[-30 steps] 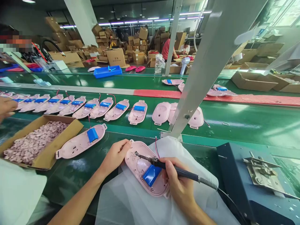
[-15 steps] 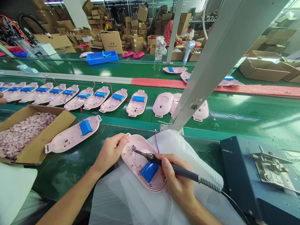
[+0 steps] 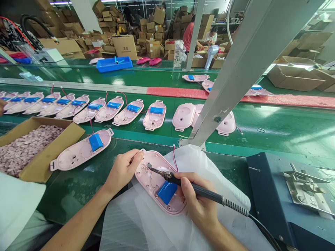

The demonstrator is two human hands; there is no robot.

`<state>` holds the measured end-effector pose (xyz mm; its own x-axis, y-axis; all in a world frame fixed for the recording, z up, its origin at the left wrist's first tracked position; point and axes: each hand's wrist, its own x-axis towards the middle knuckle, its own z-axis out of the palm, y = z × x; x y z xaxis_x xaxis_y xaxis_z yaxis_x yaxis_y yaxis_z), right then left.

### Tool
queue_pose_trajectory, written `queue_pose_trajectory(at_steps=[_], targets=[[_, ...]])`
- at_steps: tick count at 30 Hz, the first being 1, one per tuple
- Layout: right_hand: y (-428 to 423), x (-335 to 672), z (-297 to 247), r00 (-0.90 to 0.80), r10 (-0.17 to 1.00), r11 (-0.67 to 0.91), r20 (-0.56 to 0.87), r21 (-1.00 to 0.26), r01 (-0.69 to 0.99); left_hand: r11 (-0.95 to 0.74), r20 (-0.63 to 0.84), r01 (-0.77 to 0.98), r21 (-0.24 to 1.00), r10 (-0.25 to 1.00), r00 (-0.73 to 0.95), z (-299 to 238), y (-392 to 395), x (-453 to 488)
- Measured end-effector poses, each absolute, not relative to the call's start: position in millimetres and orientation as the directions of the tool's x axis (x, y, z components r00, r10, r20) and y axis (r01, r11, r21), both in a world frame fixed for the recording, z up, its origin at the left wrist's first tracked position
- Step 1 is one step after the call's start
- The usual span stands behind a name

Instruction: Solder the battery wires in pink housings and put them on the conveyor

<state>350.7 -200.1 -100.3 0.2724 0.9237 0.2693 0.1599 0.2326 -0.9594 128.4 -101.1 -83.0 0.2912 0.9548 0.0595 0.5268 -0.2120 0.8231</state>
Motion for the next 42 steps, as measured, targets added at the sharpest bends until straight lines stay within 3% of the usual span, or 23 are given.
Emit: queue_pose_trajectory(at_steps=[42], targets=[[-201.6, 351.8, -109.9, 0.255, 0.922, 0.260, 0.292, -0.953, 0.152, -0.219, 0.071, 0.528, 0.820, 0.956, 0.286, -85.7, -99.8, 128.7]])
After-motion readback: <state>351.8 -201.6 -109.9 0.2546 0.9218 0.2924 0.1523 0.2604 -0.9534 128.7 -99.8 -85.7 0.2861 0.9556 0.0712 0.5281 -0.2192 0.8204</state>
